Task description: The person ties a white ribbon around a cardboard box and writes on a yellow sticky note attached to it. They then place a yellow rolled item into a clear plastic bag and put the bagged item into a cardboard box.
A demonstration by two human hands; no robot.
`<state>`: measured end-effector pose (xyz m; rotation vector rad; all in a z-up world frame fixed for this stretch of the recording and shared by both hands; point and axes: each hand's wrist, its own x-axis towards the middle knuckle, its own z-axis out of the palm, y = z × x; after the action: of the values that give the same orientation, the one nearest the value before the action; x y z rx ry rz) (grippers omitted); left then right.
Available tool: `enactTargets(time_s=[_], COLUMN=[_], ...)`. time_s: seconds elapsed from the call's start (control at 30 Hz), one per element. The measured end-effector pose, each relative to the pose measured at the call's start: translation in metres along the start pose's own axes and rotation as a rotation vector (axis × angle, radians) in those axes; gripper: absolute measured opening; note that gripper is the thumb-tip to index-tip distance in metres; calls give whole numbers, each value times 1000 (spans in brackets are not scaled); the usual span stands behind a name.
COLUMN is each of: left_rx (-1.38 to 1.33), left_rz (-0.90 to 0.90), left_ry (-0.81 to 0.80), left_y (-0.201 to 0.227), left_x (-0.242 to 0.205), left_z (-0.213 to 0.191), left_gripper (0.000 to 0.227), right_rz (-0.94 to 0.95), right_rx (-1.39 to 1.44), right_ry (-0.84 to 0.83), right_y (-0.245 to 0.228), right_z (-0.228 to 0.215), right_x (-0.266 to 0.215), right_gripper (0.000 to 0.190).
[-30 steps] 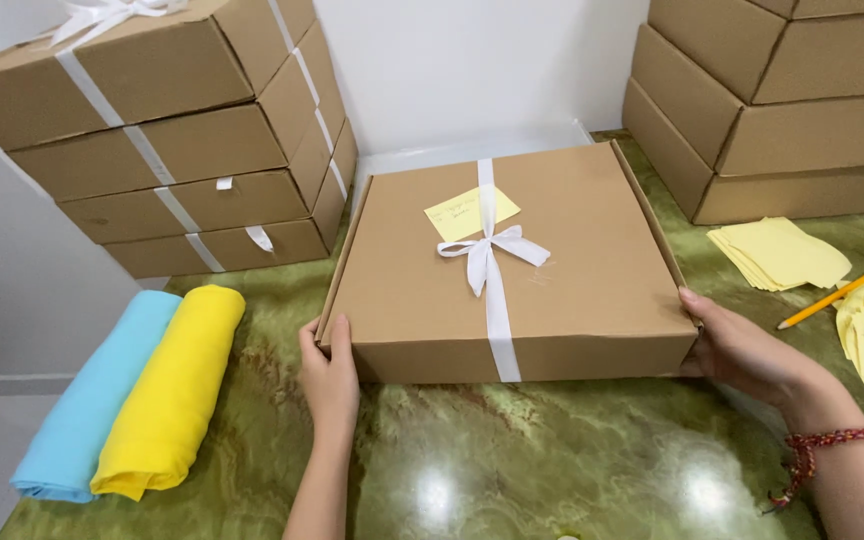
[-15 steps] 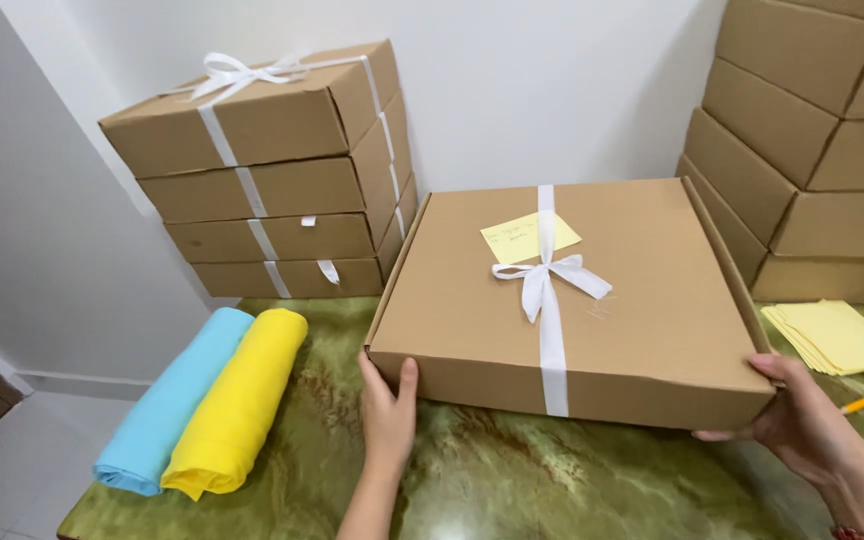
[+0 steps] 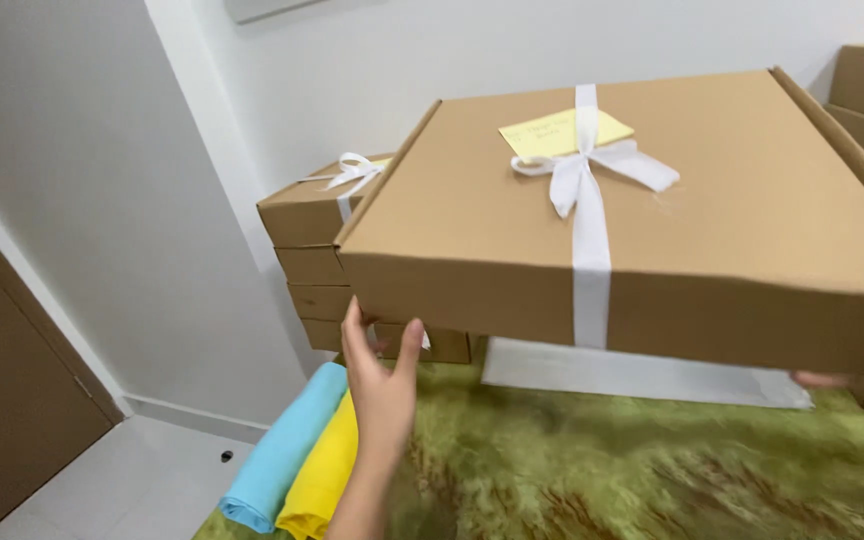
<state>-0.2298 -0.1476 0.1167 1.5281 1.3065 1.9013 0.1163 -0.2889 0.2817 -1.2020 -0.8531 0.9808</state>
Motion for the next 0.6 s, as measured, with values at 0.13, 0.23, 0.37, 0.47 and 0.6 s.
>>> enactTargets(time_s=[0.13, 0.23, 0.37, 0.47, 0.6], left_rx=[-16, -20, 48, 158, 285], left_rz=[110, 78, -46, 34, 13], left_ry=[110, 151, 19, -111, -293], left_y=[21, 15, -25, -52, -41], left_x=[61, 95, 100, 95, 106], left_z=[-15, -23, -33, -29, -26], left_gripper=[95, 89, 69, 54, 53], right_rz=[-61, -72, -74, -4, 52], right_rx=[-50, -14, 76, 121, 182], right_ry=[-74, -113, -129, -165, -209], right_y=[-10, -14, 1, 10, 21], right_z=[76, 124, 190, 234, 287], right_x=[53, 97, 172, 223, 268], right_gripper=[66, 64, 56, 49, 55])
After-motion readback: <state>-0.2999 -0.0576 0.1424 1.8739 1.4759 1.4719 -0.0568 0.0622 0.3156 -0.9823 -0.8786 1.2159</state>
